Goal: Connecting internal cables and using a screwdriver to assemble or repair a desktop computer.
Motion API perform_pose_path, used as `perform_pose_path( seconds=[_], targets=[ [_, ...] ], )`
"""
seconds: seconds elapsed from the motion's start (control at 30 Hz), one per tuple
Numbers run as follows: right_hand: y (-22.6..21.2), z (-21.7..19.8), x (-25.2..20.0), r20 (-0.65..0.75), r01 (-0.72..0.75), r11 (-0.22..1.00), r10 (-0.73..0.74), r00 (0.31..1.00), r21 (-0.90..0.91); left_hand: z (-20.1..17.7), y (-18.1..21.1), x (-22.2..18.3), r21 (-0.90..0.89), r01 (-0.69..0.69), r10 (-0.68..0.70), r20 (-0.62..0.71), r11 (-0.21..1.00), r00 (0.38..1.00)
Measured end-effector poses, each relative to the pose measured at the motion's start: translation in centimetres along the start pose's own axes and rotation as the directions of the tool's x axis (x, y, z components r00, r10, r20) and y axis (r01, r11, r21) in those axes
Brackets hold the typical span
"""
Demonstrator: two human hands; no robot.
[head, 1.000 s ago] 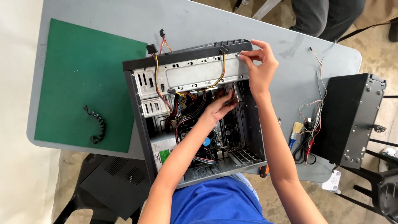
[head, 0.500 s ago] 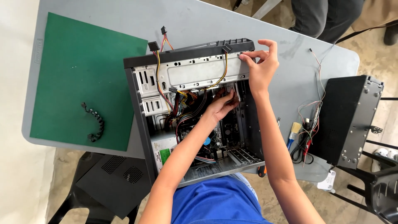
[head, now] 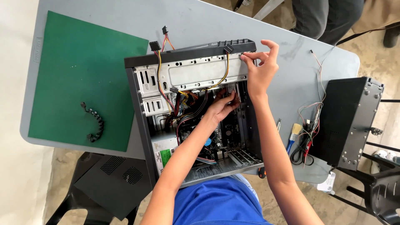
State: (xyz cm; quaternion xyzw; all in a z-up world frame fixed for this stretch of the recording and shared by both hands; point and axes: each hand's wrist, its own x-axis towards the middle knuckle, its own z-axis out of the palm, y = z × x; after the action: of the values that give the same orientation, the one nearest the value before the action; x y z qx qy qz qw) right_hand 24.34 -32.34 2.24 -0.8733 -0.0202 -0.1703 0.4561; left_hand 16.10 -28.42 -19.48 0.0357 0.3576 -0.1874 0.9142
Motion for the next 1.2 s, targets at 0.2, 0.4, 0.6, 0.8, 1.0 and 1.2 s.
perform_pose_path(
  seconds=[0.2, 0.4, 0.6, 0.8, 1.0, 1.2],
  targets=[
    [-1.0, 0.7, 0.1, 0.010, -0.031, 0.999, 0.032, 0.999, -0.041, -0.2, 0.1, 0.1, 0.044, -0.014, 0.011, 0.066, 0.999, 0.998],
    [-1.4, 1.5, 0.8, 0.067, -0.090, 0.958, 0.112, 0.991, -0.274, -0.2, 0.1, 0.2, 0.091, -0.019, 0.012, 0.078, 0.996, 0.997],
    [-1.3, 2.0, 2.2, 0.143, -0.041, 0.871, 0.127, 0.982, -0.490, -0.1, 0.2, 0.1, 0.097, 0.000, -0.005, 0.056, 0.995, 0.998],
    [2.7, 2.3, 2.4, 0.071, 0.082, 0.909, -0.058, 0.996, -0.408, -0.2, 0.2, 0.2, 0.014, 0.041, -0.041, 0.036, 0.999, 0.998],
    [3.7, 2.4, 0.7, 0.009, 0.065, 0.914, -0.067, 0.998, -0.400, -2.3, -0.9, 2.8, 0.073, -0.024, 0.019, 0.066, 0.997, 0.998],
    [2.7, 1.6, -0.4, 0.087, 0.197, 0.924, -0.178, 0.980, -0.329, -2.1, -1.1, 3.3, 0.050, -0.028, 0.024, 0.078, 0.998, 0.997]
  ],
)
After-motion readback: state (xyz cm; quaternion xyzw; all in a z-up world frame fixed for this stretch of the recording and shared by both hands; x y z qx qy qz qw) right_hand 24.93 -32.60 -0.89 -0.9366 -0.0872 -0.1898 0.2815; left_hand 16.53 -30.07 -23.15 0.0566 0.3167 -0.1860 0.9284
